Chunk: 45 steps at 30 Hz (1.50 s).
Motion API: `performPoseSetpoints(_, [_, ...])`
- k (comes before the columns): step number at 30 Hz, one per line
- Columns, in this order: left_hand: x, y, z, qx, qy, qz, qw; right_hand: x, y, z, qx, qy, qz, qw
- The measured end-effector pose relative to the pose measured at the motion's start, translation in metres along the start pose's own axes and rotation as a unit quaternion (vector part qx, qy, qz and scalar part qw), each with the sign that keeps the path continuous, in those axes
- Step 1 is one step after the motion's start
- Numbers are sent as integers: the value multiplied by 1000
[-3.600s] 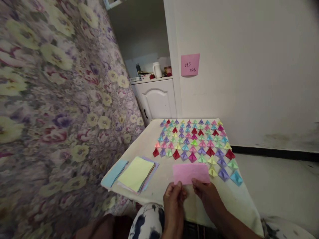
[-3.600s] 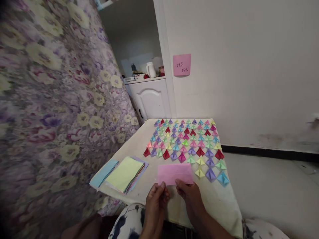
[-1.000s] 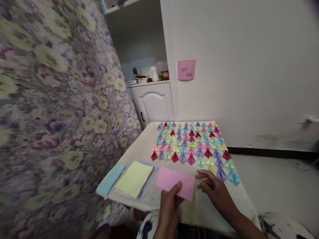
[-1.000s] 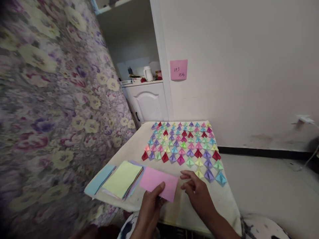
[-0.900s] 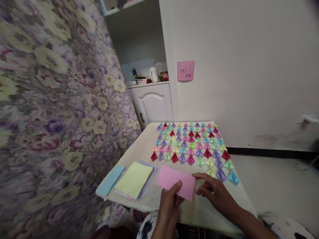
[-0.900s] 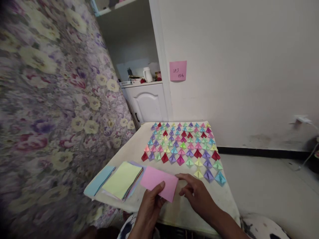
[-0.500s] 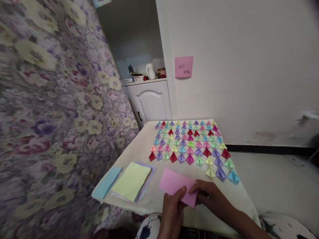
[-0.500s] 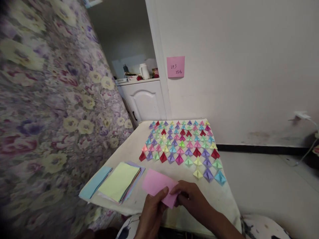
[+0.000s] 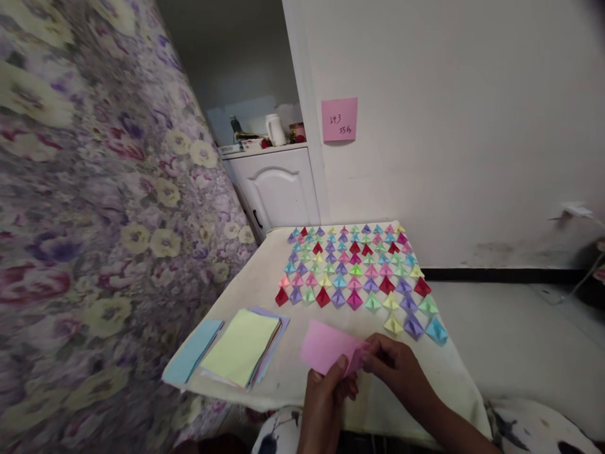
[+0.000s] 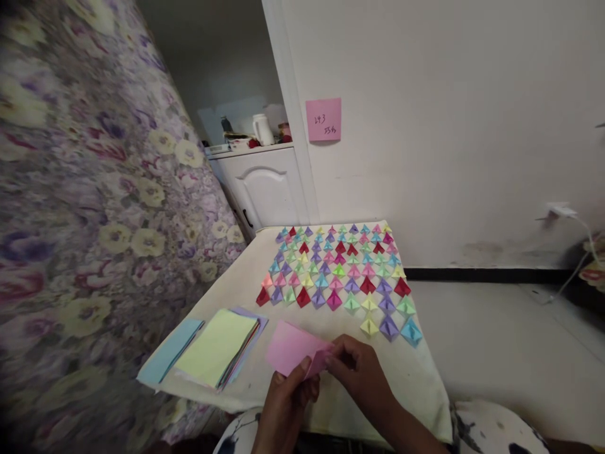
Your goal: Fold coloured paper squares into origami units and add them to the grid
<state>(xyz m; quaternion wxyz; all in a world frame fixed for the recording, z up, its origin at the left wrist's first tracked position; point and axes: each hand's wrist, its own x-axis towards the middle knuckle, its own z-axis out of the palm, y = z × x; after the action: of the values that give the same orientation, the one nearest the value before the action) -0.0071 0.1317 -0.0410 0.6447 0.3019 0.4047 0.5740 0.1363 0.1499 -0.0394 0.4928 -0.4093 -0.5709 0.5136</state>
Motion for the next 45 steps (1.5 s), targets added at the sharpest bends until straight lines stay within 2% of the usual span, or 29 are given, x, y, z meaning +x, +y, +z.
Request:
performPoseSetpoints(7, [-4, -1, 1, 34, 1, 17, 999, -4, 0, 3, 41, 37, 39, 998])
performPoseSetpoints(11, [-6, 0, 3, 34, -10, 14, 999, -5, 0, 3, 25, 50, 32, 998])
performPoseSetpoints(15, [-5, -1, 4, 29, 5, 9, 1000, -5, 1, 5, 18, 61, 34, 997])
performPoseSetpoints(23, [-8, -2, 6, 32, 11, 3, 999, -6, -2, 6, 12, 71, 55, 996])
performPoseSetpoints(35, [-11, 2, 13, 40, 27, 5, 999, -5, -2, 7, -25, 84, 48, 995])
performPoseSetpoints(39, [-10, 0, 12, 55, 19, 13, 998, -5, -2, 6, -39, 81, 46, 995])
performPoseSetpoints(45, [-5, -7, 7, 90, 46, 18, 995, -5, -2, 7, -67, 77, 43, 994])
